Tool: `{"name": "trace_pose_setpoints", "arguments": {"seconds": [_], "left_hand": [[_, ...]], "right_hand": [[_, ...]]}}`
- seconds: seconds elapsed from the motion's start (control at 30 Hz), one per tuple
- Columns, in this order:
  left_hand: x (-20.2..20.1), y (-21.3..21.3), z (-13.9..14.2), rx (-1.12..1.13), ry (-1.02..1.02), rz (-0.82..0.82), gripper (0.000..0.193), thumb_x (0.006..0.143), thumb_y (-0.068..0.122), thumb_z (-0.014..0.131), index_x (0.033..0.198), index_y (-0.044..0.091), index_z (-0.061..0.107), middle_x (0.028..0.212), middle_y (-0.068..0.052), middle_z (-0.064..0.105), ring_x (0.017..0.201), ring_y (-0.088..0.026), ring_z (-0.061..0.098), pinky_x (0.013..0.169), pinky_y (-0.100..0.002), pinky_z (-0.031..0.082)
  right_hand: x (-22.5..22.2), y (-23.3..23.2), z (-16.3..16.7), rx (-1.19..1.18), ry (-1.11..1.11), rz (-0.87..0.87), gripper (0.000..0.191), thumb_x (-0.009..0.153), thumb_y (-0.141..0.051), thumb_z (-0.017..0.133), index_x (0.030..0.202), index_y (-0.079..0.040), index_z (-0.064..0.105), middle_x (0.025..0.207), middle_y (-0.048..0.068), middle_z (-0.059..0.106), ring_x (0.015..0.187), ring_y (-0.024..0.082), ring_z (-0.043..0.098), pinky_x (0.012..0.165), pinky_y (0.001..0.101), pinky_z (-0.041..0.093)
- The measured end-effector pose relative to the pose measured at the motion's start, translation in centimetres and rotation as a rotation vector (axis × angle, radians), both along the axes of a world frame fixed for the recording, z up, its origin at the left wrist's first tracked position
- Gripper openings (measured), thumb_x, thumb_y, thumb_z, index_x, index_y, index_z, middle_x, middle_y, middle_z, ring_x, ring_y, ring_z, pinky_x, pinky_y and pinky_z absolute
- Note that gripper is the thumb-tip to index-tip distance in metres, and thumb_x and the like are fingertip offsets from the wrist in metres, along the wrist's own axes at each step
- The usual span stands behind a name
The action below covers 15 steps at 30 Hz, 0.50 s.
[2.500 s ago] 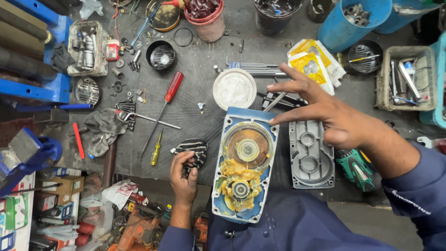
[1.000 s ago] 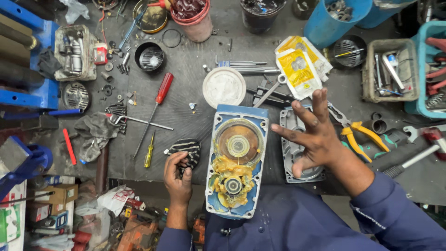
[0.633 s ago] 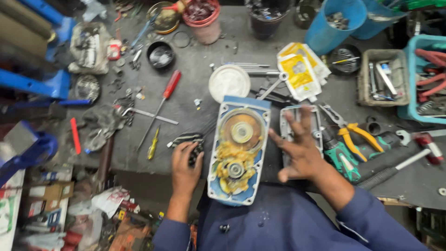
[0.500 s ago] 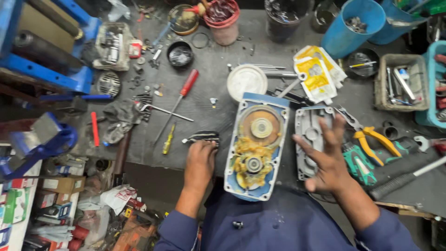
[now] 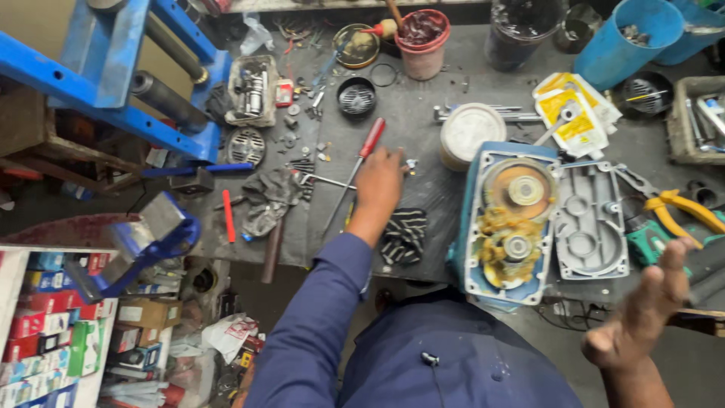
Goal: The person works at a cluttered workbench on a disassembled gearbox with old grease on its gears. They scrape and pick at the old grease, handle the fan and housing parts, flip the gearbox over, wipe their hands on a rag, and use a screwdriver on the housing screws.
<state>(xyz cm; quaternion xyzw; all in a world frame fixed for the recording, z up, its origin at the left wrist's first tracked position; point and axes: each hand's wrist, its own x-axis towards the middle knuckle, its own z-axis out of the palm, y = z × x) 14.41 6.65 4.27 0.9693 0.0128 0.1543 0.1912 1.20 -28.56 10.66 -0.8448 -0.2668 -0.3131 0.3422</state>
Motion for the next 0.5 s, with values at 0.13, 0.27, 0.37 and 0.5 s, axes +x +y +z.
{"name": "trace_pose_setpoints", "arguments": {"seconds": [0.13, 0.27, 0.37, 0.5], "left_hand": [[0.6, 0.1, -0.2, -0.046, -0.014, -0.002, 0.022, 0.084, 0.03, 0.078, 0.103, 0.019, 0.074, 0.1, -0.006, 0.065, 0.097, -0.028, 0.067, 0.078, -0.044, 0.054], [0.8, 0.0, 0.4, -0.033, 0.021, -0.06, 0.024, 0.085, 0.019, 0.073, 0.108, 0.015, 0.073, 0.101, -0.008, 0.065, 0.097, -0.029, 0.067, 0.079, -0.045, 0.055], [1.0, -0.3, 0.2, -0.067, -0.05, -0.16, 0.029, 0.08, 0.014, 0.071, 0.108, 0.009, 0.071, 0.102, -0.013, 0.063, 0.095, -0.033, 0.066, 0.078, -0.045, 0.055], [1.3, -0.7, -0.2, -0.039, 0.057, -0.213, 0.006, 0.092, 0.015, 0.069, 0.097, 0.011, 0.068, 0.105, -0.013, 0.063, 0.098, -0.034, 0.067, 0.079, -0.047, 0.055]], "right_hand": [[-2.3, 1.7, -0.2, 0.016, -0.023, -0.066, 0.082, 0.104, -0.068, 0.037, 0.17, -0.022, 0.02, 0.171, 0.013, 0.021, 0.161, 0.032, 0.019, 0.135, 0.0525, 0.015], [-4.8, 3.3, -0.7, -0.012, -0.027, -0.173, 0.082, 0.108, -0.062, 0.039, 0.173, -0.019, 0.016, 0.16, 0.017, 0.028, 0.158, 0.036, 0.028, 0.13, 0.0531, 0.023], [-6.1, 5.6, -1.2, -0.063, -0.252, -0.082, 0.081, 0.099, -0.051, 0.058, 0.164, -0.016, 0.025, 0.138, 0.018, 0.049, 0.138, 0.033, 0.047, 0.113, 0.0526, 0.043], [-7.8, 10.6, -0.7, -0.107, -0.063, 0.28, 0.068, 0.086, -0.028, 0.075, 0.145, -0.016, 0.044, 0.109, 0.014, 0.067, 0.111, 0.034, 0.068, 0.091, 0.0517, 0.057]]}}
